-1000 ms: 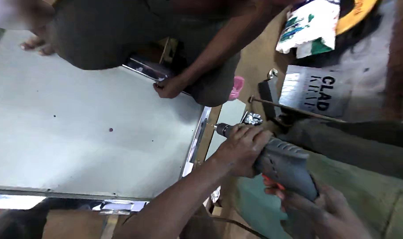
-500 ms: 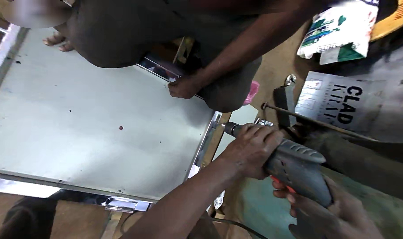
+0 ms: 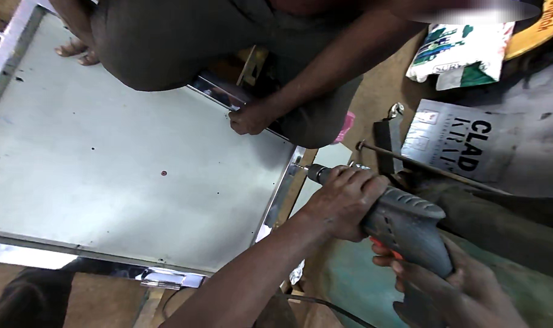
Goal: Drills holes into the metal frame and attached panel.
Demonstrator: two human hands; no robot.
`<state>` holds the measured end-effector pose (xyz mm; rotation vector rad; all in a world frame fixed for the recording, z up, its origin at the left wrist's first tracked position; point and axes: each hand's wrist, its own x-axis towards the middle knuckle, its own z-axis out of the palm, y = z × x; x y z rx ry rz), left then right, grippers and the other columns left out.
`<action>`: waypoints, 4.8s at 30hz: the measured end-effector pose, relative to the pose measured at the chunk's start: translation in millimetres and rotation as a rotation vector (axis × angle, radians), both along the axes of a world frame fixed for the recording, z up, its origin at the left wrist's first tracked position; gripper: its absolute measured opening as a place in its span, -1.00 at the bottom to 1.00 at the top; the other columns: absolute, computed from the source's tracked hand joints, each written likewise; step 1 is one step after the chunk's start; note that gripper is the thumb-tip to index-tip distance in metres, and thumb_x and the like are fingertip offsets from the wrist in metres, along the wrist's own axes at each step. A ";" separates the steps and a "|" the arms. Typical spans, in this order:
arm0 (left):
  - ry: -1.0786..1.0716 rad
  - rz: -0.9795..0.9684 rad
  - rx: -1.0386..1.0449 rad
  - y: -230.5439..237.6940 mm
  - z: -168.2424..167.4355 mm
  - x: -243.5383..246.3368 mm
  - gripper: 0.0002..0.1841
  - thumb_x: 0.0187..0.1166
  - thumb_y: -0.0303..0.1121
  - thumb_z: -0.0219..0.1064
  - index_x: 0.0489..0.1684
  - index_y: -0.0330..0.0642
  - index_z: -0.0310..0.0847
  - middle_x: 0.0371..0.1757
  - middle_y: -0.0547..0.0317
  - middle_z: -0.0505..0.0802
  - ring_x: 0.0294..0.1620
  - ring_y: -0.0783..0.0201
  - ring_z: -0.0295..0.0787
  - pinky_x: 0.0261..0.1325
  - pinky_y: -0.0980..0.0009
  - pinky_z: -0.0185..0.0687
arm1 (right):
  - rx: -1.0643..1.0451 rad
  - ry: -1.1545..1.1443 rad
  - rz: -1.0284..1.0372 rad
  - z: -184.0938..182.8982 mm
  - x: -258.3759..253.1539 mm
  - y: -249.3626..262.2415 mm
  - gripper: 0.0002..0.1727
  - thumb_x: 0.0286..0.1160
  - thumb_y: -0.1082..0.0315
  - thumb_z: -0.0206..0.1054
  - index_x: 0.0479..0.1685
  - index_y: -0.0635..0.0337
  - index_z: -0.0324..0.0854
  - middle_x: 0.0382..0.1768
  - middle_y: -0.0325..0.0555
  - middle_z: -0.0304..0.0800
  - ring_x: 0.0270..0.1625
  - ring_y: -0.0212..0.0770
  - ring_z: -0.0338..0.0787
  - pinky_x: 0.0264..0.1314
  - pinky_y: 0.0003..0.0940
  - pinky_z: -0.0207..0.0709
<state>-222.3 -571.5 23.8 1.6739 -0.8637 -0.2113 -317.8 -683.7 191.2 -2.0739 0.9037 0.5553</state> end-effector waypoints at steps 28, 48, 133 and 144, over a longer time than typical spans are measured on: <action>0.024 0.016 0.023 -18.3 -69.0 56.9 0.04 -0.27 -0.16 0.85 0.49 -0.25 0.53 0.43 -0.12 0.72 0.53 -0.09 0.58 0.68 -0.08 0.31 | -0.029 -0.041 -0.016 -77.4 60.7 -22.1 -0.42 0.07 0.36 0.45 0.26 0.20 0.55 -0.18 0.09 0.92 -0.29 0.06 0.93 -0.42 -0.16 0.83; 0.138 0.045 0.018 -14.1 -64.3 73.5 0.10 -0.34 -0.17 0.89 0.51 -0.25 0.50 0.45 -0.14 0.71 0.53 -0.12 0.58 0.63 -0.12 0.34 | -0.040 0.120 0.004 -64.8 104.5 -14.2 -0.51 0.30 0.55 0.35 0.30 0.23 0.48 -0.28 0.13 0.87 -0.37 0.05 0.91 -0.43 -0.17 0.82; 0.183 0.088 -0.021 23.0 -58.4 -64.0 0.02 -0.44 -0.21 0.88 0.37 -0.19 0.62 0.38 -0.04 0.76 0.48 -0.02 0.63 0.63 -0.09 0.39 | -0.008 0.144 0.083 -48.3 -30.8 19.7 -0.34 0.25 0.51 0.40 0.44 0.41 0.29 -0.09 -0.04 0.93 -0.19 -0.06 0.96 -0.33 -0.18 0.88; 0.171 0.101 -0.020 22.6 -62.3 -59.9 0.02 -0.48 -0.20 0.89 0.33 -0.20 0.63 0.34 -0.04 0.77 0.45 -0.03 0.65 0.61 -0.09 0.41 | -0.024 0.136 0.085 -53.5 -26.6 19.6 -0.34 0.23 0.48 0.41 0.42 0.38 0.31 -0.11 -0.06 0.94 -0.20 -0.06 0.97 -0.35 -0.18 0.88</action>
